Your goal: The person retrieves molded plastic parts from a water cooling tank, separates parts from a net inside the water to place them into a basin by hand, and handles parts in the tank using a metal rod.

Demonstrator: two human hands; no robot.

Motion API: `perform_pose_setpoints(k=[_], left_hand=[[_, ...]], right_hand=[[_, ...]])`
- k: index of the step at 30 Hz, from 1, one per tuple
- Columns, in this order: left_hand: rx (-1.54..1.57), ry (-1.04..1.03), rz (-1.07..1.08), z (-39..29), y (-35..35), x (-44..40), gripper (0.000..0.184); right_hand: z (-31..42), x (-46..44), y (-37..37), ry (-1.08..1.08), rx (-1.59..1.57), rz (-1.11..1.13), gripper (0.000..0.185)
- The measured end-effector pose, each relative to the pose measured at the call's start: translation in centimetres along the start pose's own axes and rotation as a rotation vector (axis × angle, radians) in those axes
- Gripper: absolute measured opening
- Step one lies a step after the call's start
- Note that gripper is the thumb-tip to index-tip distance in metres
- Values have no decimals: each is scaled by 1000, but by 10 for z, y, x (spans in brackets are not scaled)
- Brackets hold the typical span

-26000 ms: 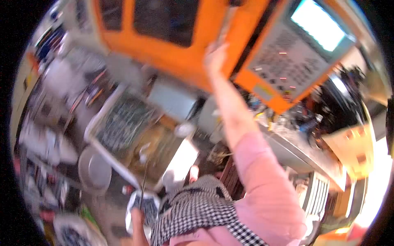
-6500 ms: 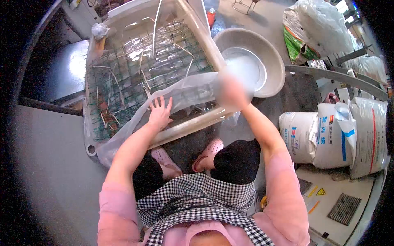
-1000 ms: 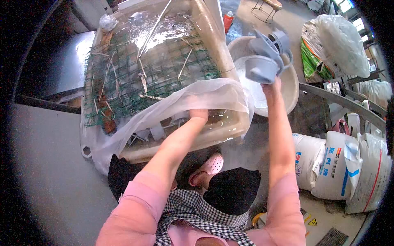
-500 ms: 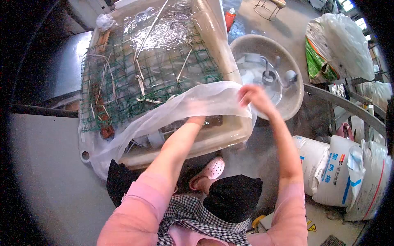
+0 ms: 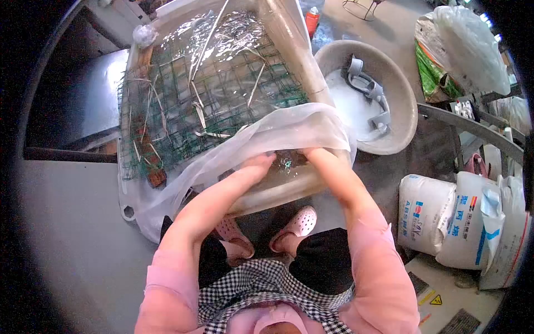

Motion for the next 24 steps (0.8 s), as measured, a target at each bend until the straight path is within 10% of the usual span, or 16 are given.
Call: perform_pose_setpoints(k=[3,5,24], left_hand=[[341,363,266,11,15,17,31],[64,-62,557,8,12,27,33],[64,-229,535,14,43,50,29]], right_hand=[[-2,-21,-12,-64,1,145,43],[-1,-27,-19,-93,-3,199,42],[7,-44,-39,-144,-64,273,40]])
Point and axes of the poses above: each hand's wrist, its own x-axis away from the middle knuckle, its own y-axis out of the back of the hand, z = x × y, the point moved 5 cm from there along -x, towards the middle knuckle, and after that the axes turned 10 degrees about x, right-handed, at the moved point
